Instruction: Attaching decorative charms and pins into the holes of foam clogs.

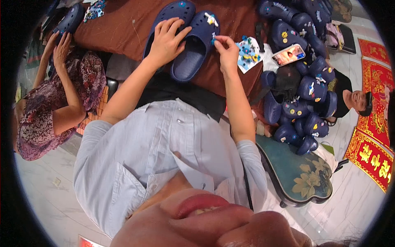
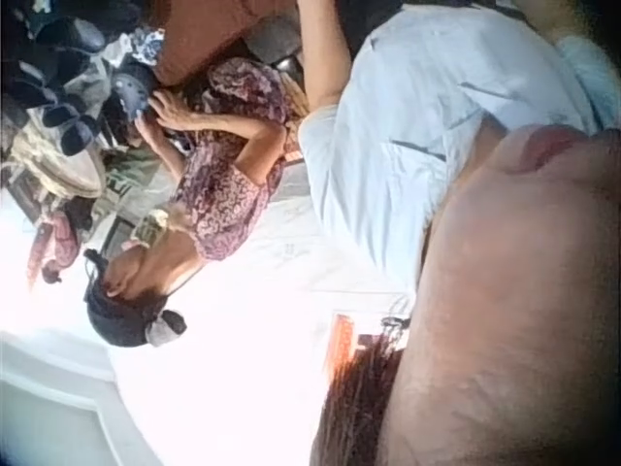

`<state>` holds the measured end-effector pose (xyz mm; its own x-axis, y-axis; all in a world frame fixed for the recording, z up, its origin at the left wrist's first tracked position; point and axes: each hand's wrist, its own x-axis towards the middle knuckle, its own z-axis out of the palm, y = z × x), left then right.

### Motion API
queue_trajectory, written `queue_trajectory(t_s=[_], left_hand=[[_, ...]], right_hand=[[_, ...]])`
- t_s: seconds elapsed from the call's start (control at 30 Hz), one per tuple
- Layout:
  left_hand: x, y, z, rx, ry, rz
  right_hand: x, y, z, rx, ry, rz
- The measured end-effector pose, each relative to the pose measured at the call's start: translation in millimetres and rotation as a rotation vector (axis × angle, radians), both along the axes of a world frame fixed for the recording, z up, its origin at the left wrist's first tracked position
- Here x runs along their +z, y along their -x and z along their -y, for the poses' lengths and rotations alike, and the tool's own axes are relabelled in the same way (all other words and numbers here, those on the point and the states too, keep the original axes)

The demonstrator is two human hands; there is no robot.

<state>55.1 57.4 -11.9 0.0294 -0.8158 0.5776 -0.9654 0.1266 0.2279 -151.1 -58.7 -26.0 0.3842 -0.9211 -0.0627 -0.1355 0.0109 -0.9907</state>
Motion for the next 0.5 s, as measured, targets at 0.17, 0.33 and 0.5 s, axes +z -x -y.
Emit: queue_trajectory(t_s=[0.17,0.33,0.5], left_hand=[[4.0,-2.6,8.1,-0.001,0.026,-0.02],[5.0,-1.0,8.6,0.005,0.019,-0.023],[3.0,-0.7,7.1,0.006,0.018,-0.019]], right_hand=[[2.6,-4.1,-2.9,-0.076,0.191,-0.058],[5.2,0.0,-13.1,-0.073,0.402,-0.169],[9.3,-3.7,-17.4,-0.07,0.55,-0.202]])
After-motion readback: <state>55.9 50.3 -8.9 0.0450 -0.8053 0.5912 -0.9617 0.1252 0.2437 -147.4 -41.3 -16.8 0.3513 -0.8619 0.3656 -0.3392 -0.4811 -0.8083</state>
